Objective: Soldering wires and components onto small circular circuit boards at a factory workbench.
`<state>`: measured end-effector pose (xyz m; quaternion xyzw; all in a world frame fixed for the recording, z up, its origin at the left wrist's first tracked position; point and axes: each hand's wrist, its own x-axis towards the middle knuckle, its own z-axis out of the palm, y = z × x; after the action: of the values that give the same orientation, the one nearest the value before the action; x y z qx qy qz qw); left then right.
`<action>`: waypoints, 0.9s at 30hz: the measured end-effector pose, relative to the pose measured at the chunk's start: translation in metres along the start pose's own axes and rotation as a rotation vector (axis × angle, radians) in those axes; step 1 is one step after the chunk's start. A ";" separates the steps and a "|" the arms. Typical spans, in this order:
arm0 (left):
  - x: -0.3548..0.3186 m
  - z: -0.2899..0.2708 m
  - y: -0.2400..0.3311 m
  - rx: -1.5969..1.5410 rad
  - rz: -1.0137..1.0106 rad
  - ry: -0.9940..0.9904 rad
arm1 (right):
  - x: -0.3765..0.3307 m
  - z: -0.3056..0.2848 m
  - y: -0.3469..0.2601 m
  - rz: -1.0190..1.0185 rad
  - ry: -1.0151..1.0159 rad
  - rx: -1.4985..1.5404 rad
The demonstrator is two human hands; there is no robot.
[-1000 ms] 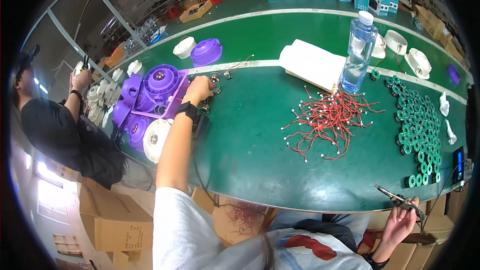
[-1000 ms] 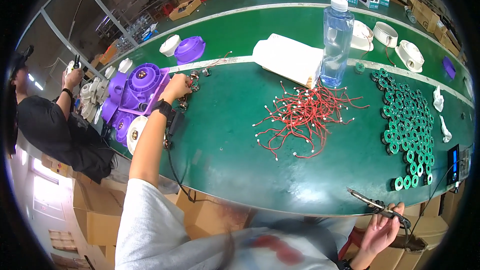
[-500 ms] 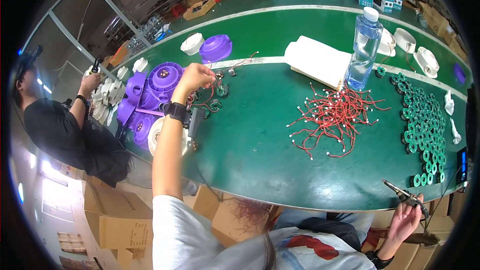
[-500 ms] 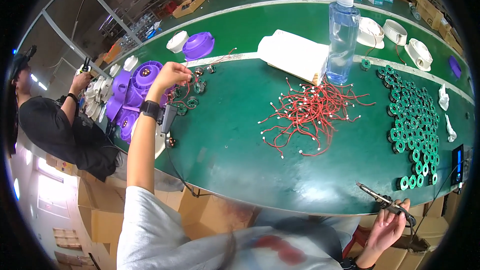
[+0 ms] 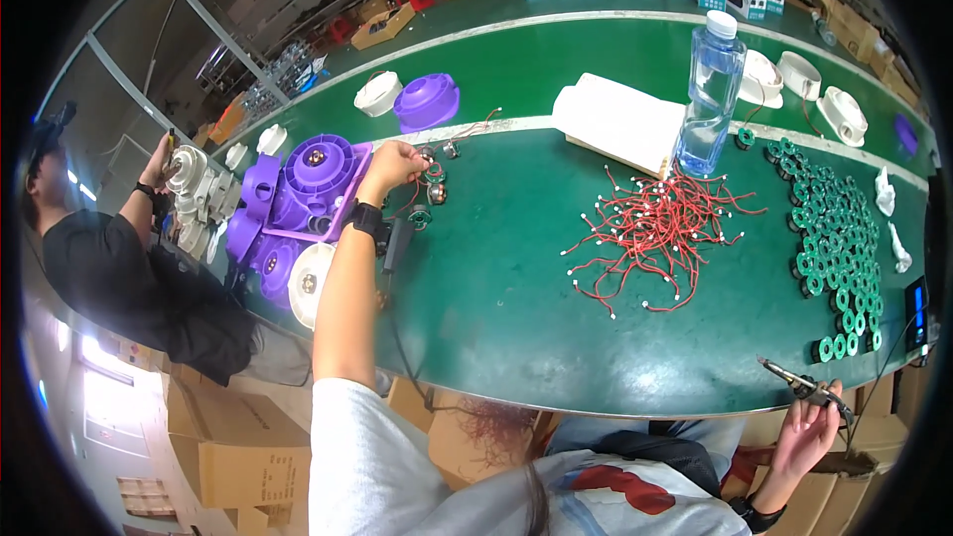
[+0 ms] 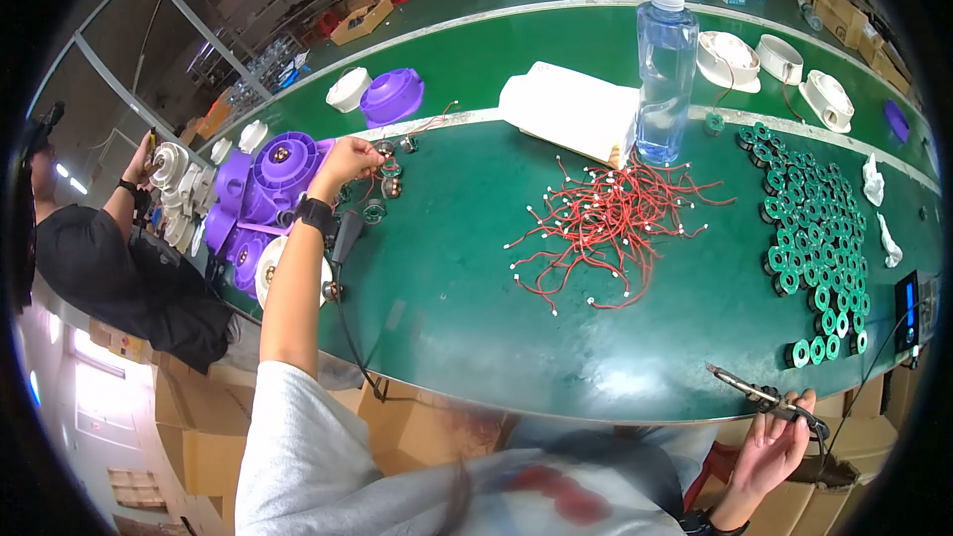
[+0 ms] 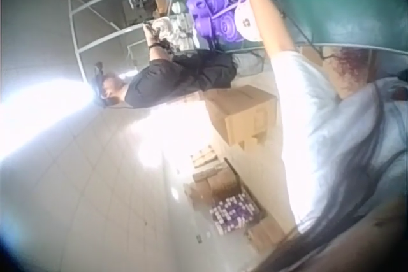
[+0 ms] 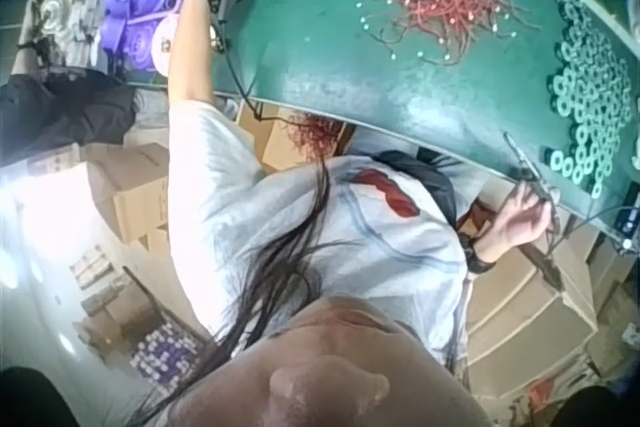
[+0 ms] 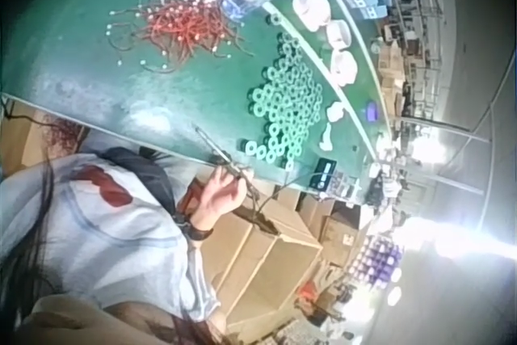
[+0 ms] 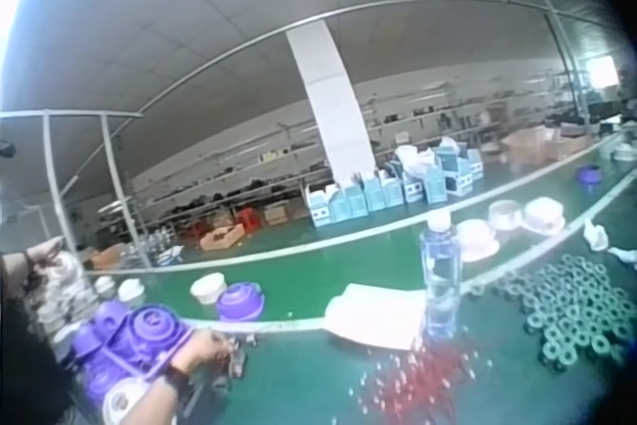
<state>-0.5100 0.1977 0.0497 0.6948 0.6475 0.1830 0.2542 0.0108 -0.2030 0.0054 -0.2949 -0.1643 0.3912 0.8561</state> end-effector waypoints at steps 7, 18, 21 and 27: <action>-0.005 0.002 0.020 -0.205 0.121 -0.028 | 0.002 0.002 0.005 0.022 -0.057 0.013; -0.011 0.004 0.044 0.276 0.137 0.169 | 0.002 -0.001 -0.002 -0.001 -0.033 0.008; -0.011 0.003 0.036 0.325 0.067 0.073 | 0.006 -0.006 -0.003 -0.007 -0.059 0.007; -0.012 0.009 0.015 0.389 0.096 0.227 | 0.003 0.005 0.000 0.018 -0.008 0.004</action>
<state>-0.4938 0.1841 0.0516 0.7357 0.6611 0.1438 0.0319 0.0100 -0.1987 0.0089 -0.2931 -0.1641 0.4002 0.8527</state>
